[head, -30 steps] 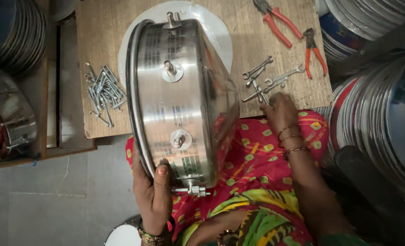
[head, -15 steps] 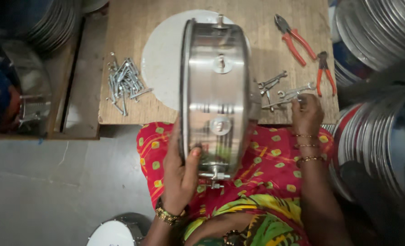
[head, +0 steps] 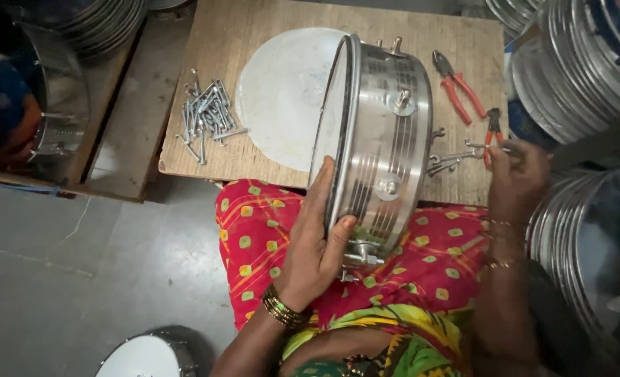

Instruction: The person assembles a drum by placing a head on the shell and then inserting and tightening several tension rods around the rim using their hands and a small wrench.

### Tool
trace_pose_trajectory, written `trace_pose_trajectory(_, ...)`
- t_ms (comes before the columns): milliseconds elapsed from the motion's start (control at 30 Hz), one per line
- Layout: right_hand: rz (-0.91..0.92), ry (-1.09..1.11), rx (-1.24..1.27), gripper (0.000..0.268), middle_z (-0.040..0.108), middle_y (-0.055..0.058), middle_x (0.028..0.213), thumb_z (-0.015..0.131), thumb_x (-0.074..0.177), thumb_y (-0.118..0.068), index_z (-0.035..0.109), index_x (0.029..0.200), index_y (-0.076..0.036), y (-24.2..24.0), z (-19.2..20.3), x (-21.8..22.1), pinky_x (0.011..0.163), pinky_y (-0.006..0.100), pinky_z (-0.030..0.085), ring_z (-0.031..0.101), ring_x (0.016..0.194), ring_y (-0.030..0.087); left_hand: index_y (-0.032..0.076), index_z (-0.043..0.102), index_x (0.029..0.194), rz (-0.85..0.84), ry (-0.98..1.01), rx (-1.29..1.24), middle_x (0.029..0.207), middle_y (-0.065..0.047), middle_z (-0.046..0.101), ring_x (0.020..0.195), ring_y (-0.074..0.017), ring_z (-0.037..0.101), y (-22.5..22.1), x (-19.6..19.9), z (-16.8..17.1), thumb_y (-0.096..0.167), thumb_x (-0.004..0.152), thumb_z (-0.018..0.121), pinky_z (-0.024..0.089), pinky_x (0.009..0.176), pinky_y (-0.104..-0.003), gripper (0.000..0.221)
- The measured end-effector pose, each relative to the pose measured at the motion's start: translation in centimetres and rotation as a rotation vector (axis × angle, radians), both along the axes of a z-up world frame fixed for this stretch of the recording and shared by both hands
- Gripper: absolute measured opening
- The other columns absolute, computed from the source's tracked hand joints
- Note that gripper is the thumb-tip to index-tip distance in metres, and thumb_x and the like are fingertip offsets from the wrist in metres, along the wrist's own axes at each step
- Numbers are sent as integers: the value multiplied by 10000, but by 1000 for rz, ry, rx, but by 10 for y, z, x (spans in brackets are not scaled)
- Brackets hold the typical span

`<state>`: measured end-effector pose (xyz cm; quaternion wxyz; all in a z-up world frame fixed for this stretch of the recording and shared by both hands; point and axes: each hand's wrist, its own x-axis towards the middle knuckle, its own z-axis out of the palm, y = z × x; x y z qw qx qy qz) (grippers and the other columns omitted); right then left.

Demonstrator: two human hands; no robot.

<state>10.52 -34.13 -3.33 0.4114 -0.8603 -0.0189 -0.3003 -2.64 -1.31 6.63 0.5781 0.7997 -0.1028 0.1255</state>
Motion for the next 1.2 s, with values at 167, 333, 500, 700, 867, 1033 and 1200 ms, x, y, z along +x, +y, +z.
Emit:
trace_pose_trajectory(167, 110, -29, 248, 111, 707, 78, 966, 670, 972, -7, 633, 1073, -30, 41, 106, -52, 771, 243, 617, 732, 872, 132, -5, 262, 1619, 6, -27, 9, 1689, -252, 315, 1587, -397, 324, 2, 1, -5, 178, 1078, 534, 281, 1288, -457, 633)
trace_pose_trajectory(333, 324, -141, 7, 117, 723, 125, 1017, 758, 1014, 45, 679, 1095, 17, 71, 161, -96, 795, 233, 537, 718, 903, 166, -1, 259, 1621, -5, -48, 16, 1690, -249, 311, 1588, -391, 312, 2, 1, -6, 176, 1077, 536, 279, 1286, -458, 636)
trace_pose_trajectory(500, 447, -116, -213, 183, 720, 137, 969, 773, 857, 33, 703, 1026, 22, 96, 191, -100, 731, 263, 520, 705, 817, 194, 3, 251, 1626, -10, -67, -16, 1701, -243, 301, 1600, -389, 299, 1, 2, -7, 166, 1076, 523, 273, 1290, -458, 635)
trace_pose_trajectory(700, 473, -69, -301, 217, 728, 136, 1013, 760, 874, 13, 716, 1085, -11, 116, 209, -101, 739, 279, 526, 706, 851, 194, 5, 246, 1628, -34, -66, -32, 1706, -243, 283, 1605, -387, 280, 2, 2, -8, 187, 1087, 512, 264, 1295, -457, 630)
trace_pose_trajectory(867, 519, -102, -364, 210, 713, 137, 998, 747, 864, -9, 703, 1069, -23, 128, 220, -99, 744, 286, 535, 713, 887, 218, 5, 238, 1631, -45, -54, -28, 1707, -247, 267, 1603, -390, 262, 3, 2, -9, 222, 1092, 503, 244, 1291, -464, 638)
trace_pose_trajectory(1033, 542, -56, -283, 159, 737, 109, 967, 743, 931, -15, 714, 1087, -23, 136, 217, -94, 669, 238, 532, 717, 835, 150, 11, 233, 1634, -42, -68, -26, 1710, -248, 264, 1604, -389, 269, 4, 3, -10, 248, 1099, 495, 248, 1292, -465, 642)
trace_pose_trajectory(1200, 445, -25, -135, 136, 726, 124, 942, 699, 915, 37, 689, 1045, -2, 120, 199, -95, 684, 245, 526, 700, 812, 137, 25, 240, 1638, -45, -57, -39, 1713, -242, 268, 1606, -390, 280, 8, 3, -7, 237, 1099, 497, 262, 1294, -466, 634)
